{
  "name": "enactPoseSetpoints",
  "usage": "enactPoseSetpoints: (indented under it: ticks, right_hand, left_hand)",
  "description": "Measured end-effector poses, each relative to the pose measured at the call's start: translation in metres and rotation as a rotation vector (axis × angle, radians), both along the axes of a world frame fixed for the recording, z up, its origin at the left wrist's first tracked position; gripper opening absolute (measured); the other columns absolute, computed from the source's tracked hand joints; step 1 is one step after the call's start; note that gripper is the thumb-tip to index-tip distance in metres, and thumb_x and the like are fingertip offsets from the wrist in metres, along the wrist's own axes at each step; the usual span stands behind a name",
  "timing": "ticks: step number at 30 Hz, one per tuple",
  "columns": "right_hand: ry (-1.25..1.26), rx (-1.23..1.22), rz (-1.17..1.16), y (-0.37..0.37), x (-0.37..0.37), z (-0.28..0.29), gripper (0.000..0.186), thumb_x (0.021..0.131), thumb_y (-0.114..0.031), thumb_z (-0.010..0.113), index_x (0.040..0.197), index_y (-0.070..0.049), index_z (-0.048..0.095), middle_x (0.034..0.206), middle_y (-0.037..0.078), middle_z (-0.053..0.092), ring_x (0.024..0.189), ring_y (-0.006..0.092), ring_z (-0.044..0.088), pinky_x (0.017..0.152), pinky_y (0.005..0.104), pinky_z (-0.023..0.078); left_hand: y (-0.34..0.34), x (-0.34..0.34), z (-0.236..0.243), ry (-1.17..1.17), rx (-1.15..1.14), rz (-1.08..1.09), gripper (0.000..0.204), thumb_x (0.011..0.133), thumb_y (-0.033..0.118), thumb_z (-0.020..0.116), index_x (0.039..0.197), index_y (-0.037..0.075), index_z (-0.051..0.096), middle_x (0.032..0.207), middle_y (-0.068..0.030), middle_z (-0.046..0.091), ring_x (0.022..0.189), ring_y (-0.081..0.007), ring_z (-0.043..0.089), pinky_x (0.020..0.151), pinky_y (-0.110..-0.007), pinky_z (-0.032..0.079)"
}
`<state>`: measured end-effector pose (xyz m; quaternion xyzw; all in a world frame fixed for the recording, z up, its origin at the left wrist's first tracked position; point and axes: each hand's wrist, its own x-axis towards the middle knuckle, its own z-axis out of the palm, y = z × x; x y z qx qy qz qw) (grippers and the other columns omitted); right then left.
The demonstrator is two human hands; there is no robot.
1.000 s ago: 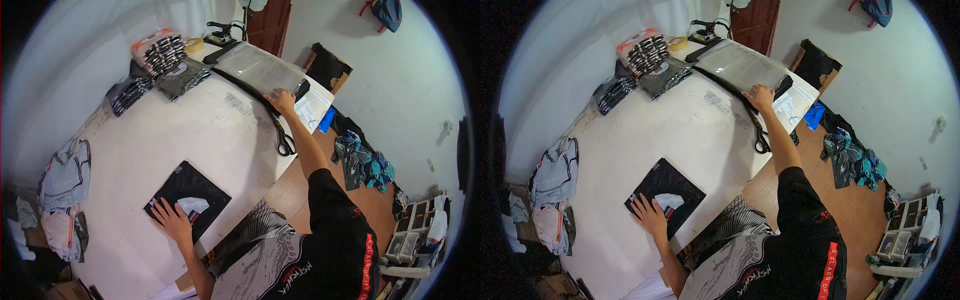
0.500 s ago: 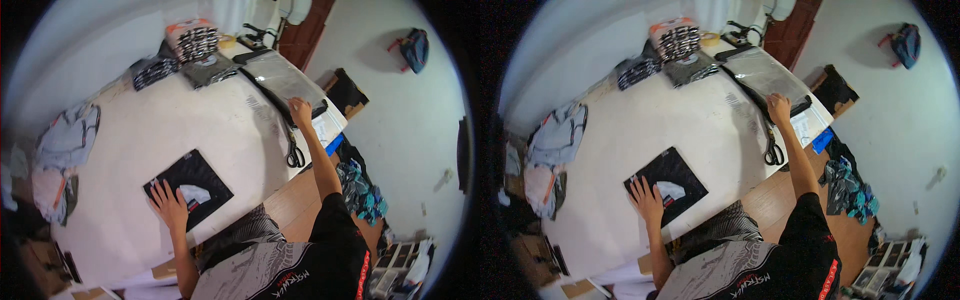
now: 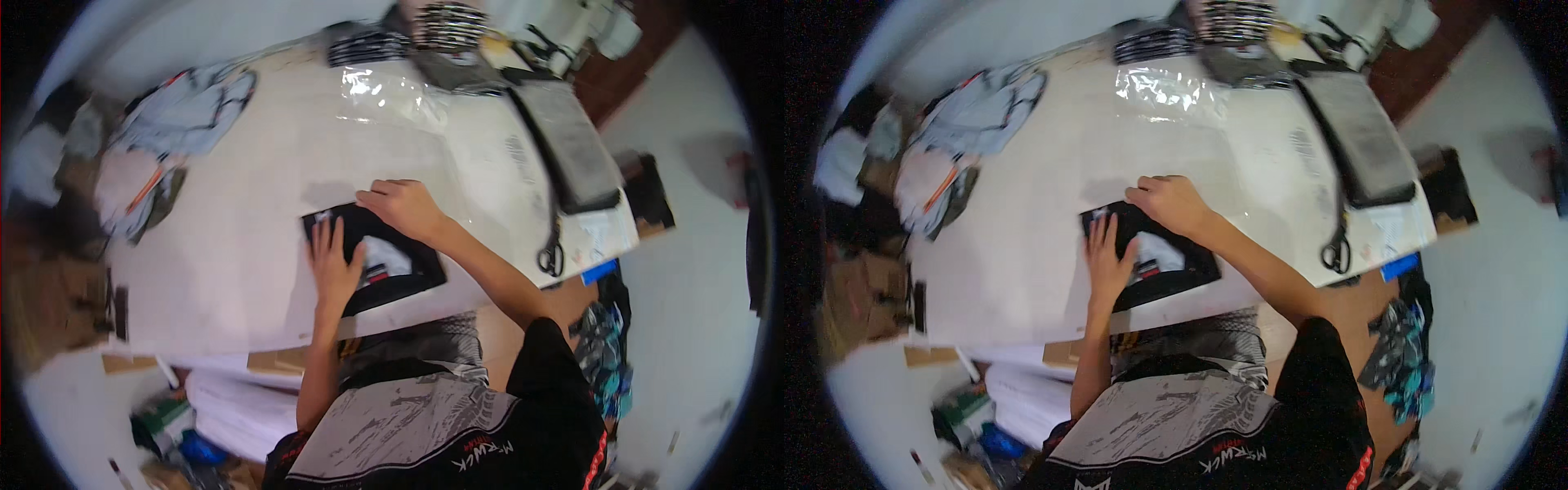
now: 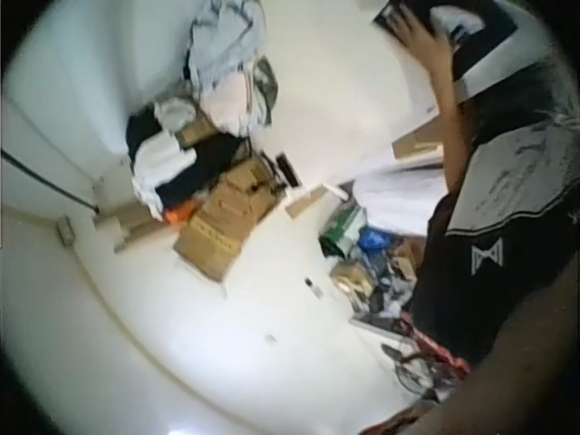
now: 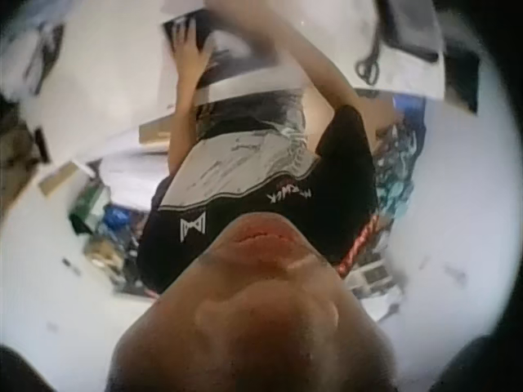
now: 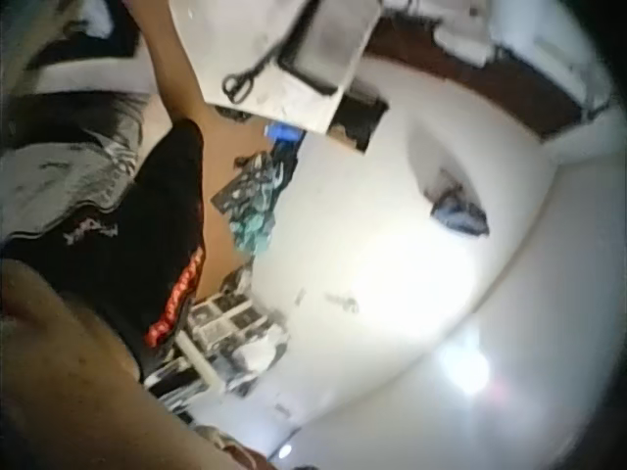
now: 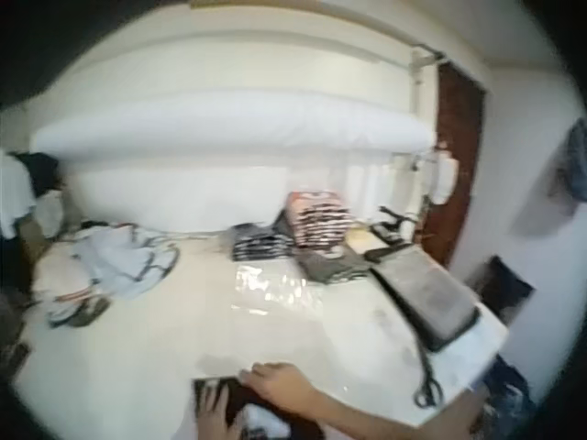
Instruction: Fold a black and orange vest and place it into a plastic bag.
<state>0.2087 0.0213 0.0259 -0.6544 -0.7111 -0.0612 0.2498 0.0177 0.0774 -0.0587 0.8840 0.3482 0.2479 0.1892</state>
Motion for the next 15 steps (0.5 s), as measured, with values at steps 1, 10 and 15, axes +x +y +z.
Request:
enactPoseSetpoints:
  ticks: [1,10,15]
  right_hand:
    - [0.101,0.081,0.106,0.004,-0.009,0.006,0.014,0.087,-0.013,0.063,0.099,-0.009,0.068,0.087,0.010,0.064,0.079,0.0266,0.066,0.071,0.0356,0.054]
    - [1.334,0.166,0.359,-0.017,-0.007,0.073,0.020,0.097,-0.005,0.055,0.114,0.002,0.063,0.096,0.010,0.068,0.085,0.0180,0.066,0.074,0.0290,0.055]
    - [1.391,0.310,0.153,-0.021,0.040,0.095,0.022,0.097,-0.010,0.056,0.116,-0.001,0.063,0.097,0.010,0.068,0.080,0.0158,0.065,0.063,0.0264,0.052]
  left_hand:
    - [0.007,-0.001,0.010,-0.183,-0.251,0.007,0.056,0.093,0.032,0.060,0.138,0.001,0.047,0.147,-0.0232,0.039,0.139,-0.0391,0.032,0.114,-0.049,0.023]
    - [0.070,-0.022,0.097,-0.719,-0.092,0.179,0.085,0.081,0.018,0.077,0.149,0.002,0.027,0.151,-0.0216,0.033,0.139,-0.0314,0.034,0.112,-0.042,0.029]
    - [0.107,-0.041,0.142,-0.840,-0.684,-0.165,0.083,0.081,0.015,0.077,0.148,0.005,0.030,0.126,-0.0149,0.060,0.121,-0.0250,0.054,0.102,-0.037,0.041]
